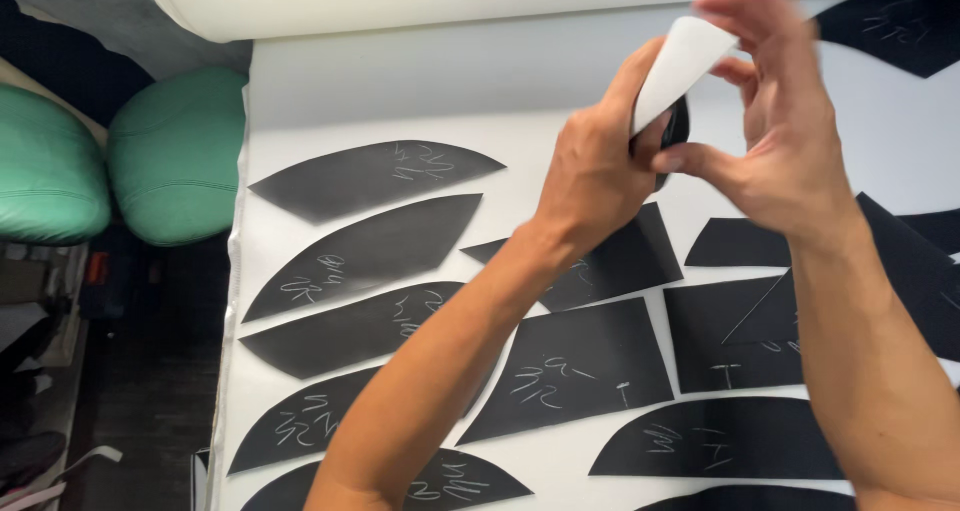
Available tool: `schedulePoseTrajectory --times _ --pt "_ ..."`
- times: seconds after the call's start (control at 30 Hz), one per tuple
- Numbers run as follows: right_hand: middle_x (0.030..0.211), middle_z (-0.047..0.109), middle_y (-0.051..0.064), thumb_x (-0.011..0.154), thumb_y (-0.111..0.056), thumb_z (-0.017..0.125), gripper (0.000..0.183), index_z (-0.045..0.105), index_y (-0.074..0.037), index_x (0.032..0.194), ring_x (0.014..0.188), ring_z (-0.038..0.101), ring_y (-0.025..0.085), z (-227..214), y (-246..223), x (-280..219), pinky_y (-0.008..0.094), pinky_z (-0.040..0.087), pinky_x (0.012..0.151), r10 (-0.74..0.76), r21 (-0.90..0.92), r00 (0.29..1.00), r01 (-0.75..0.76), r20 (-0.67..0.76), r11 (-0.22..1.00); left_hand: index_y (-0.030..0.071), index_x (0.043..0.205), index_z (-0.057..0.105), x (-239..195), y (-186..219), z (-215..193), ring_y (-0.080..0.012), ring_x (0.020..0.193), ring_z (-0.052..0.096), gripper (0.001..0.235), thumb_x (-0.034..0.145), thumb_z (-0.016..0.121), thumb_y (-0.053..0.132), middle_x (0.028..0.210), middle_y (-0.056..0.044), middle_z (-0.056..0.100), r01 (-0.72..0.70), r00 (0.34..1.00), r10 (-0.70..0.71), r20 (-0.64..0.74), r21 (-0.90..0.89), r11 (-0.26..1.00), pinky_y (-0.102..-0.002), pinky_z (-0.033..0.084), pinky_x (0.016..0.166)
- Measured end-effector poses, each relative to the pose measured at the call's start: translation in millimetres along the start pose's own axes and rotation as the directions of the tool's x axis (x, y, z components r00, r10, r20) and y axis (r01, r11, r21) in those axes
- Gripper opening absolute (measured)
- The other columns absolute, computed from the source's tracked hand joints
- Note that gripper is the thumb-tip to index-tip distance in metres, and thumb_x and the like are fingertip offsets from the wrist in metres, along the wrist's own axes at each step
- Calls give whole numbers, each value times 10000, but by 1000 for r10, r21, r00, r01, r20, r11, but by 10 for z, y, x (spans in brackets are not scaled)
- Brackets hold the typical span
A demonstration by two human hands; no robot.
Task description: The person organizes black fabric pieces on a white cutting table by hand, picking them up from a pile and arranging them in neat rows across the surface.
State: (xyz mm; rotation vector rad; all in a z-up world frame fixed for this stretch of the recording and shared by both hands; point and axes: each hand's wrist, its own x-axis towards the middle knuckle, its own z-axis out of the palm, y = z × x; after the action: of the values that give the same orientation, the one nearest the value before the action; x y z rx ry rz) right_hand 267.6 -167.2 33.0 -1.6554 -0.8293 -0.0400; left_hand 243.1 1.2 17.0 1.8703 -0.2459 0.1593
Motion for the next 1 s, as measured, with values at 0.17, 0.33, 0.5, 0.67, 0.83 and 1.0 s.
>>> schedulePoseTrajectory --times 0.17,0.33,0.5,0.67,0.83,1.0 --pt "1089 785 80 751 -7 845 427 728 -26 1160 1091 726 179 3 592 -211 354 574 1018 348 -13 901 -357 258 934 63 1417 496 256 -10 -119 -321 1175 708 591 859 581 -114 1232 -216 687 -524 828 530 -184 83 848 -372 582 1035" --pt "1036 801 101 766 -39 816 352 775 -44 1115 954 710 178 -433 1172 -502 320 539 903 609 -50 764 -614 213 788 -17 1288 598 230 -672 -596 -186 882 696 289 1005 655 -8 997 -133 729 -245 922 154 -354 -229 942 -316 560 781" --pt "1017 755 144 842 -62 796 338 743 3 1169 920 683 196 -1091 1612 -518 318 525 883 722 -188 690 -717 -56 671 -135 989 590 -137 -1687 -250 -127 742 666 297 1011 738 122 922 -89 630 301 817 -442 -370 -380 875 -294 604 664" --pt "923 744 164 876 -76 789 382 604 -16 1205 726 729 178 -1207 2101 -751 261 599 670 805 -15 457 -872 -378 489 -60 979 648 -363 -2202 -227 -171 642 745 185 937 668 119 815 -123 716 457 784 -562 -265 -367 810 -330 650 540" --pt "864 721 121 942 -92 783 160 719 23 1035 684 670 132 -1274 2389 -1014 251 548 598 721 1 527 -807 -451 591 -54 973 698 -333 -2192 -544 -135 620 703 189 953 681 133 775 -99 711 461 792 -506 -340 -210 862 -315 637 508" --pt "884 724 98 981 -85 799 129 731 23 999 731 658 107 -1430 2452 -1104 250 527 627 604 -87 612 -736 -511 672 -29 888 750 -338 -2047 -638 -136 579 677 188 875 778 156 731 -103 721 541 785 -557 -269 -138 829 -287 556 461"
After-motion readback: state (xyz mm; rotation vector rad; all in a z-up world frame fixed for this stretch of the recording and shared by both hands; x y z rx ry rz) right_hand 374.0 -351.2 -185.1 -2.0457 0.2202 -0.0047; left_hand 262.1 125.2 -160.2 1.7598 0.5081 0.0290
